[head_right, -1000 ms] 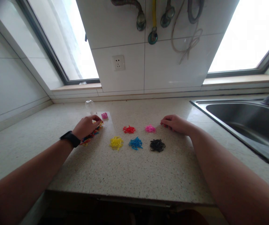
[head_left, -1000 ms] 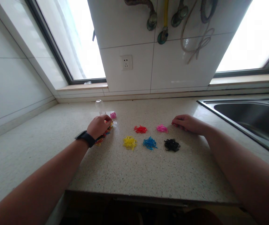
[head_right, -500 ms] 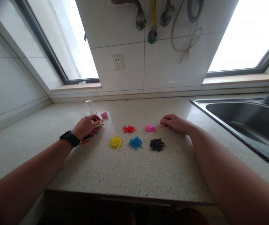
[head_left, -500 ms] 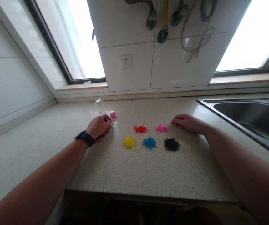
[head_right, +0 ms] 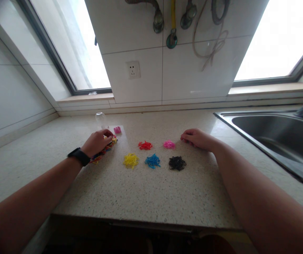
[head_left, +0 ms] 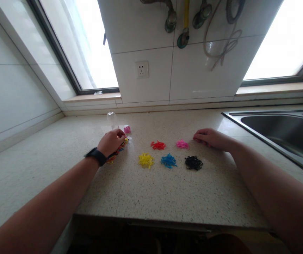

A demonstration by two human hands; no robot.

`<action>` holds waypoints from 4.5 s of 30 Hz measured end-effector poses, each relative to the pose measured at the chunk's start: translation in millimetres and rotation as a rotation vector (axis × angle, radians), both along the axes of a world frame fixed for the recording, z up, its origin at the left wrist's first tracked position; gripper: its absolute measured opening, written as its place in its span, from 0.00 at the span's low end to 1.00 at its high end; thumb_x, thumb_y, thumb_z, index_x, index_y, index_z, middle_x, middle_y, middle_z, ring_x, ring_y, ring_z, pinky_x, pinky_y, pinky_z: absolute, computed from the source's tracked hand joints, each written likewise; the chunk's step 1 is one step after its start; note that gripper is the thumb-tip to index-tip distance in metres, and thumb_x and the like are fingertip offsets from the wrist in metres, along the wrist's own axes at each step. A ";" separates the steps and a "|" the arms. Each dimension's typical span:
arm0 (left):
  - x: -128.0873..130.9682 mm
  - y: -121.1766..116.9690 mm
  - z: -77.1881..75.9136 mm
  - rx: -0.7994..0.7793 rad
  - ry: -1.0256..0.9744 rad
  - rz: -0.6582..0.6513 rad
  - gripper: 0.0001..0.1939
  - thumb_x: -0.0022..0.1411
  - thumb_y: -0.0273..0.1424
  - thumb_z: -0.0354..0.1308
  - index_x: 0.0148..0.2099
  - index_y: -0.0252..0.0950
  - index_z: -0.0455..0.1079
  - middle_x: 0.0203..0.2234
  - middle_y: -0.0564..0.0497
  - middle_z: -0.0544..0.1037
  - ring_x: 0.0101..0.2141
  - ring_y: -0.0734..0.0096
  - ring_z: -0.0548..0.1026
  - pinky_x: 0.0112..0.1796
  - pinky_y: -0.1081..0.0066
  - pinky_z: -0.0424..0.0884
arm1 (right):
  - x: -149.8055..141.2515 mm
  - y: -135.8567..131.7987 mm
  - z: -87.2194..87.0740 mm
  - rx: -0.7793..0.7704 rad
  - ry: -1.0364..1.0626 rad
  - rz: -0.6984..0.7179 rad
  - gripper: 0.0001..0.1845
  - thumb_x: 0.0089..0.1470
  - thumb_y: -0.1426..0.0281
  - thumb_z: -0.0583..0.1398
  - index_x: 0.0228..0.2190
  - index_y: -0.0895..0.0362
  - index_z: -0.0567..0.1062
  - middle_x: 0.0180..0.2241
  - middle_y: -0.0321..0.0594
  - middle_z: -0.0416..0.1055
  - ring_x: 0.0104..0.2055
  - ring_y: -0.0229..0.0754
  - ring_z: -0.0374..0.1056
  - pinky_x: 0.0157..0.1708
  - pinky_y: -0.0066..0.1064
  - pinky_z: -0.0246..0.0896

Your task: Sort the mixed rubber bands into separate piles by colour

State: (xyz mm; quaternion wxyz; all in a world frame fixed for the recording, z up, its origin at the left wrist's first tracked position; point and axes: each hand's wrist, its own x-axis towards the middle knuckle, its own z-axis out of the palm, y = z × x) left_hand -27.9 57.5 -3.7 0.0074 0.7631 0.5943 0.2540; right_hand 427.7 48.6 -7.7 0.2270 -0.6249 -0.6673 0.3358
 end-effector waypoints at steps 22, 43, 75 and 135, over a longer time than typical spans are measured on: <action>106.8 -92.3 19.7 0.005 -0.139 -0.482 0.05 0.64 0.30 0.56 0.40 0.36 0.71 0.29 0.52 0.73 0.30 0.72 0.70 0.34 0.70 0.65 | 0.4 6.5 -4.2 0.023 0.043 -0.026 0.15 0.54 0.57 0.60 0.30 0.57 0.76 0.23 0.36 0.66 0.20 0.32 0.55 0.17 0.27 0.47; 211.4 -83.0 17.3 -0.045 -0.029 -0.668 0.07 0.66 0.31 0.58 0.41 0.38 0.77 0.35 0.49 0.78 0.37 0.66 0.75 0.41 0.66 0.69 | 2.5 16.5 -16.2 0.142 0.075 -0.026 0.13 0.55 0.62 0.58 0.30 0.59 0.77 0.23 0.36 0.69 0.19 0.32 0.57 0.18 0.25 0.51; 146.2 -181.3 -29.4 0.280 0.143 -1.115 0.10 0.68 0.33 0.55 0.33 0.37 0.66 0.18 0.58 0.70 0.19 0.73 0.62 0.19 0.69 0.51 | -6.0 6.7 -9.5 0.102 -0.002 -0.047 0.15 0.54 0.60 0.59 0.34 0.59 0.77 0.26 0.37 0.70 0.20 0.31 0.58 0.18 0.25 0.50; 141.6 -180.1 -26.2 0.263 0.216 -1.124 0.14 0.68 0.39 0.56 0.33 0.37 0.65 0.21 0.58 0.70 0.23 0.72 0.66 0.21 0.68 0.51 | -229.8 21.3 27.6 0.516 -0.265 0.324 0.11 0.54 0.69 0.60 0.36 0.59 0.82 0.34 0.43 0.80 0.34 0.39 0.74 0.35 0.27 0.61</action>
